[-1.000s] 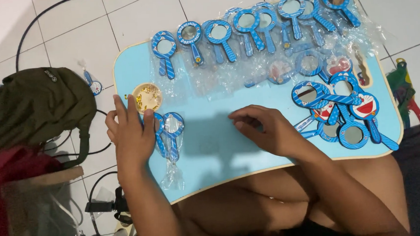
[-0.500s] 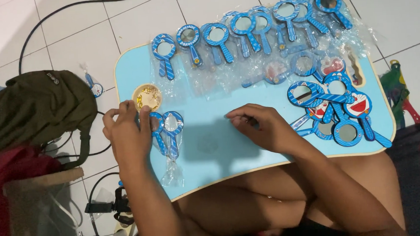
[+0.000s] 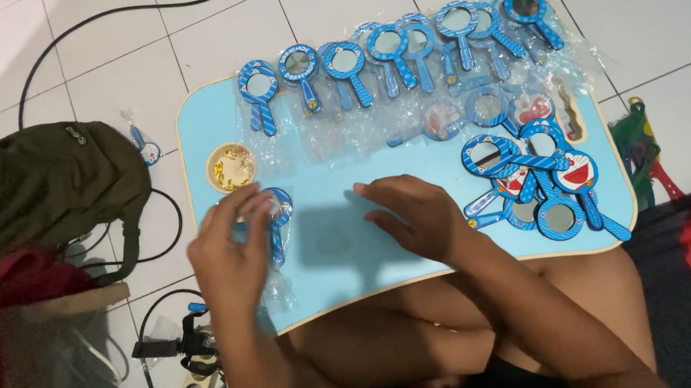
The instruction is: The person places small handheld mirrors into individual plastic bags and then places the bagged mirrors onto a table.
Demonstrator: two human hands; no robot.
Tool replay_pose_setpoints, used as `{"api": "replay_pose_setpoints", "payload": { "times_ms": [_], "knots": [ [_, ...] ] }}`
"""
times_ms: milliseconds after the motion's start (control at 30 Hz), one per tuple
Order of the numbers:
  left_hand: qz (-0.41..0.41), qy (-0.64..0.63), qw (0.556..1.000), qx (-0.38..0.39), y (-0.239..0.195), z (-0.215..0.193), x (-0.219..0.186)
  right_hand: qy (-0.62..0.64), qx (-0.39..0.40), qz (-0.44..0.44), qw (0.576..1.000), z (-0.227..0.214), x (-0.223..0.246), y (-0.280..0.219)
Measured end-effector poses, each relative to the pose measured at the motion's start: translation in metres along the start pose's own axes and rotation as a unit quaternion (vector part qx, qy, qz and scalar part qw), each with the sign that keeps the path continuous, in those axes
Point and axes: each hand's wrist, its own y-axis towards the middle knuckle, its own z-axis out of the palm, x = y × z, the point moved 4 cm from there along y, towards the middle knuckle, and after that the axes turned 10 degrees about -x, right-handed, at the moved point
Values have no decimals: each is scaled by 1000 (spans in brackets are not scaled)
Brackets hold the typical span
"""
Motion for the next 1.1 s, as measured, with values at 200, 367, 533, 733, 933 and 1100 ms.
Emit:
{"api": "replay_pose_setpoints", "payload": {
  "times_ms": [200, 367, 533, 733, 933, 1100],
  "knots": [
    [-30, -142, 982, 123, -30, 42, -57, 84, -102, -121, 984, -7, 13, 3],
    [-48, -153, 980, 117, -35, 56, -57, 77, -110, -88, 987, -12, 0, -5],
    [-51, -165, 980, 101, -36, 64, -58, 102, -142, -59, 983, -16, 0, -3],
    [-115, -166, 976, 76, -45, 80, -48, 65, -145, -54, 986, -15, 3, 1],
    [-159, -170, 970, 77, -41, 89, -47, 18, -154, 18, 988, -22, -3, 8],
    [-86, -68, 991, 77, -41, 103, -38, -94, -144, 106, 979, -51, -15, 32]
  ]
}}
